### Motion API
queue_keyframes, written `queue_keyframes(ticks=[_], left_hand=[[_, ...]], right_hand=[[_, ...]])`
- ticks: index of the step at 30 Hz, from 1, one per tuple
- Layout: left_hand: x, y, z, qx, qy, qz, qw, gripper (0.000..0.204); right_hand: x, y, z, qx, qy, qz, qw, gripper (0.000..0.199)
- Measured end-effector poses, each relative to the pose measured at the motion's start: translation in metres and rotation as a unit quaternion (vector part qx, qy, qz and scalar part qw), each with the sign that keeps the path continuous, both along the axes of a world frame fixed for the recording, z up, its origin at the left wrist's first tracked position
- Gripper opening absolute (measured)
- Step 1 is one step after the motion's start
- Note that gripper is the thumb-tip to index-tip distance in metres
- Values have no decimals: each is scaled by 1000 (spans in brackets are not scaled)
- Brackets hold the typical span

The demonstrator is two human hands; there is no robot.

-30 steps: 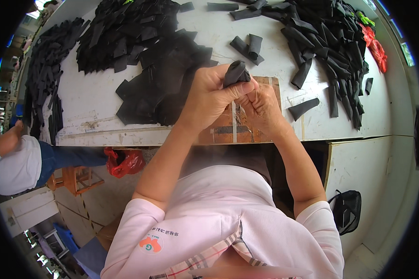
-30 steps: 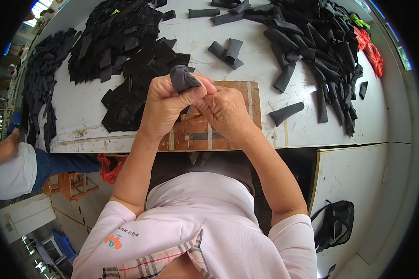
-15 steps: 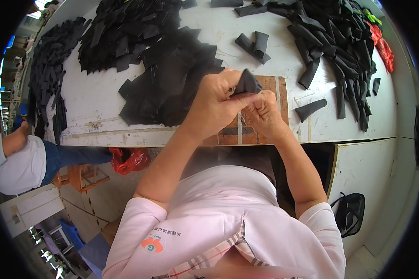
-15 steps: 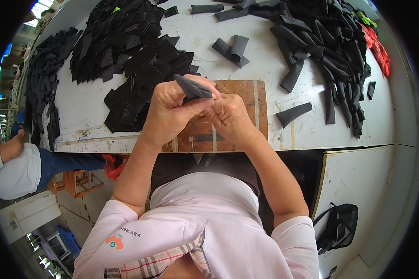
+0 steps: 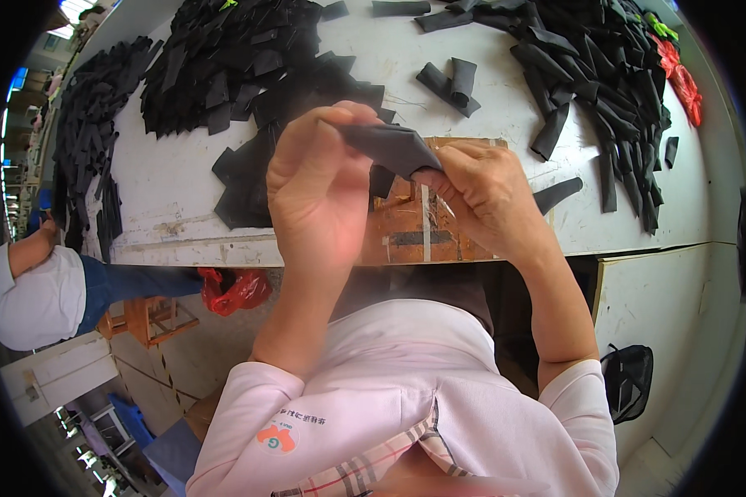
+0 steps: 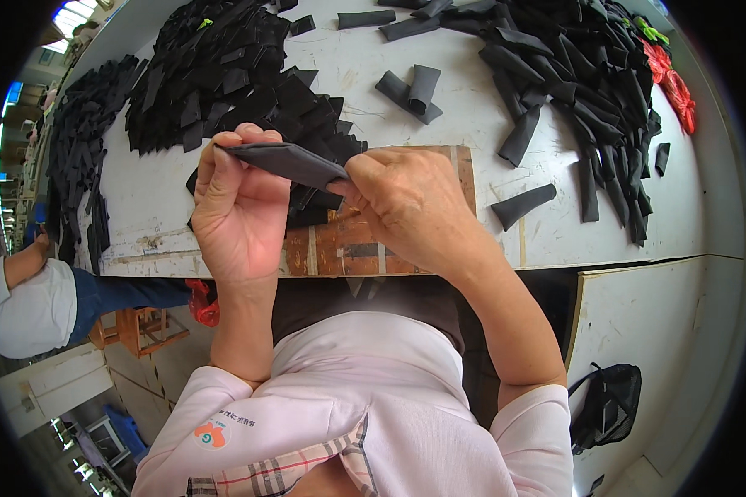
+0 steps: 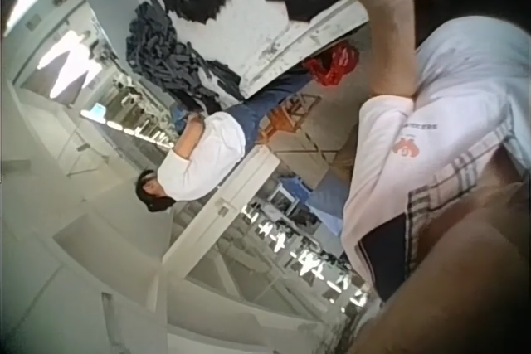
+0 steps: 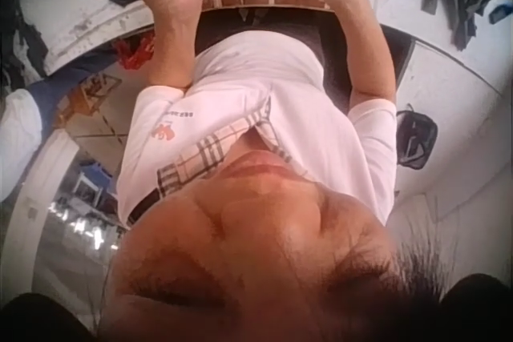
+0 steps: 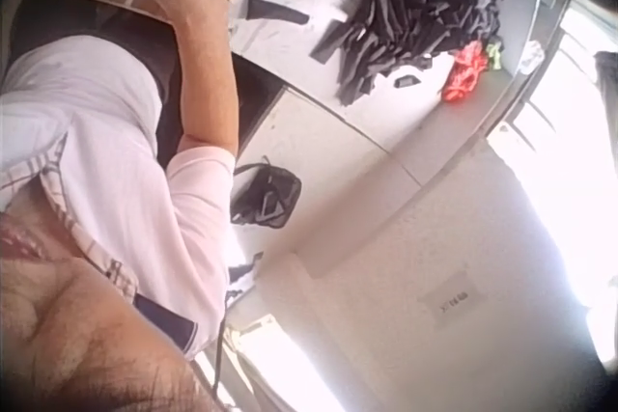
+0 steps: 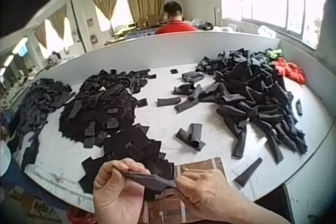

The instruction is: The recorder is inspecting and manipulating small black flexible parts, likely foam or rubber, at a workbench.

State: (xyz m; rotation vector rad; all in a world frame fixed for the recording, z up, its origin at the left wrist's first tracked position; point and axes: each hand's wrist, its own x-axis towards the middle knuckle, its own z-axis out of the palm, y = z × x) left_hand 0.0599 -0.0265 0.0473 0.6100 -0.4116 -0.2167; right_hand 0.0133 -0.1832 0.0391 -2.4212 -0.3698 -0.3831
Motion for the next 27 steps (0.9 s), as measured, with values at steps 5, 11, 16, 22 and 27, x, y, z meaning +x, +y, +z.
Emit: queue_keyframes(ticks=[5, 11, 16, 22, 27], left_hand=[[-2, 0, -12, 88, -23, 24, 996, 15], [4, 1, 0, 229, -131, 27, 964, 35], [4, 3, -6, 278, -114, 1, 954, 32], [1, 7, -26, 481, -275, 139, 821, 10], [-12, -1, -55, 462, -206, 142, 851, 11]], right_hand=[[-6, 7, -23, 25, -7, -18, 999, 19], [-32, 19, -64, 23, 45, -77, 996, 15], [-44, 22, -34, 353, 59, -137, 924, 22], [-13, 22, -27, 60, -58, -77, 994, 17], [-14, 19, -42, 22, -71, -118, 990, 22]])
